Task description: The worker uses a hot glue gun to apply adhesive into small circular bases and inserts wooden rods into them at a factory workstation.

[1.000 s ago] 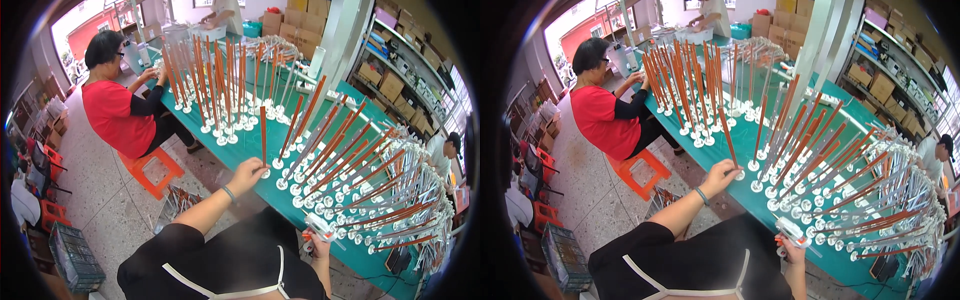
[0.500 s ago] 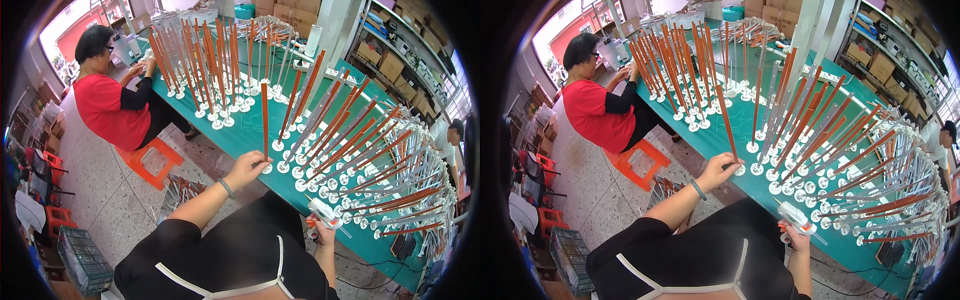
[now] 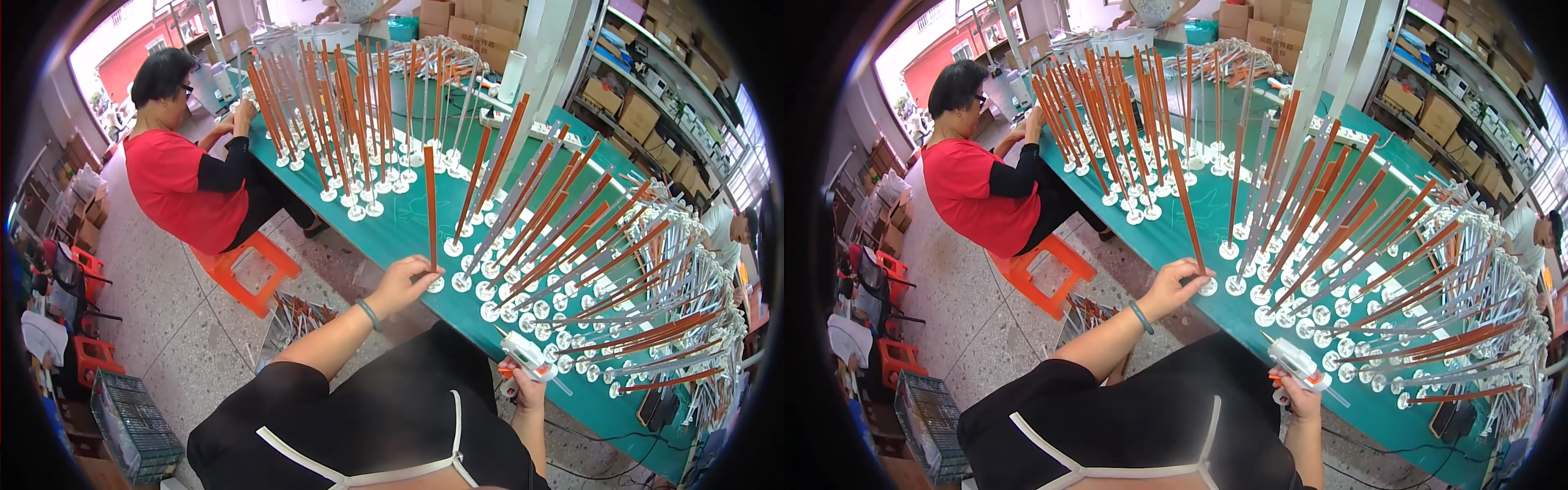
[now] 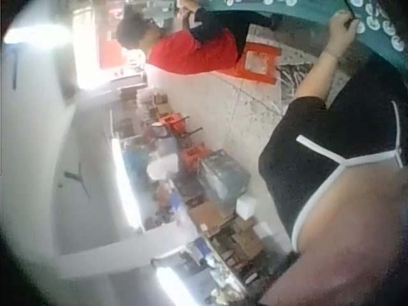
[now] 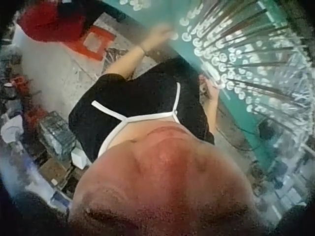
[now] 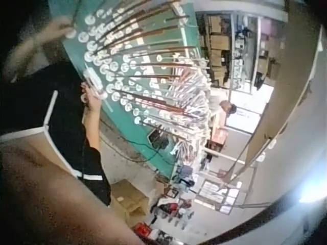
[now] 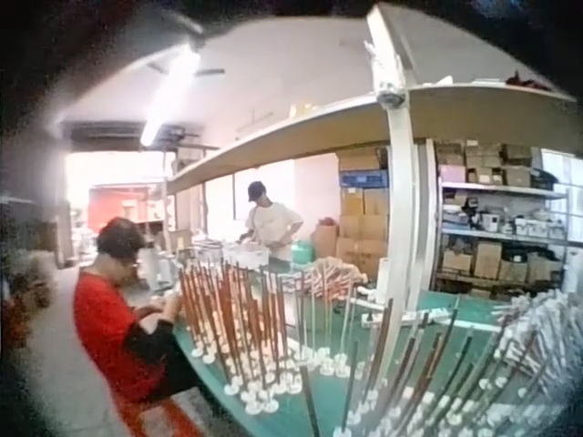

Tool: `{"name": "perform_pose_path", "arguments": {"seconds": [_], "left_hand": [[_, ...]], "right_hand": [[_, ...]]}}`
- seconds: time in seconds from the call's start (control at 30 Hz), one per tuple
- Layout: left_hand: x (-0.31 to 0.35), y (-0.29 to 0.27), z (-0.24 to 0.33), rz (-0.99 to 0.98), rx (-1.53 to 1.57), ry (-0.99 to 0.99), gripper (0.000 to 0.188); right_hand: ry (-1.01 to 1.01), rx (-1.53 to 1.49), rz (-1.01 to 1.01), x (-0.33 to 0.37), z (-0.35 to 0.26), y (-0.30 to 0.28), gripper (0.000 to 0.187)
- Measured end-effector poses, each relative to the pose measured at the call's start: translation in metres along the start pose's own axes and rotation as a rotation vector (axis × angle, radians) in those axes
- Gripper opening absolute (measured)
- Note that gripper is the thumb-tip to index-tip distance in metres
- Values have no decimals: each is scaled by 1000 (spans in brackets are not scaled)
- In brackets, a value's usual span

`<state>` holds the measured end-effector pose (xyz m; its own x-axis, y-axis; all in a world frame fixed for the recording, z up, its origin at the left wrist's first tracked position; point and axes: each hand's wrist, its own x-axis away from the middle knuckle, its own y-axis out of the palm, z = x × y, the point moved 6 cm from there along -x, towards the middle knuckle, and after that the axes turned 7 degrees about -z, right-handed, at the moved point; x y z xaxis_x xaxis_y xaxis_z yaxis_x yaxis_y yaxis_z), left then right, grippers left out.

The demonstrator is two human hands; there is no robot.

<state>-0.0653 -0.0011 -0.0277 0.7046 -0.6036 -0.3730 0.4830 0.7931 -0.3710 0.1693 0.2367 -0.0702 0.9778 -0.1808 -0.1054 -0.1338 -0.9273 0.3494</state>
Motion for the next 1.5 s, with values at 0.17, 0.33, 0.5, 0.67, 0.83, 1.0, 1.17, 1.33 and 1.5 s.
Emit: {"name": "perform_pose_path", "arguments": {"seconds": [0.17,0.33,0.5,0.67,0.83,1.0,1.17,1.33,1.5], "left_hand": [[1,2,4,9,-28,73,14],[9,13,15,-38,-134,112,15],[7,16,10,-67,-127,94,15],[-3,18,14,-109,-57,31,16],[-12,13,30,-101,-54,85,14],[-9,23,39,-163,-20,17,8],[-5,29,36,-176,17,41,7],[-10,28,37,-226,-86,132,7],[-10,27,39,-238,-115,165,9]], "right_hand": [[15,19,-40,1,-4,6,27],[56,36,-4,11,2,5,34],[168,177,92,10,-5,12,38],[339,295,33,-7,-3,26,38],[276,275,6,-16,-4,44,20],[190,522,-48,-22,-7,58,17],[131,727,-82,-29,-4,60,17],[138,880,-125,-42,-7,70,19],[118,879,-112,-50,-11,78,20]]}}
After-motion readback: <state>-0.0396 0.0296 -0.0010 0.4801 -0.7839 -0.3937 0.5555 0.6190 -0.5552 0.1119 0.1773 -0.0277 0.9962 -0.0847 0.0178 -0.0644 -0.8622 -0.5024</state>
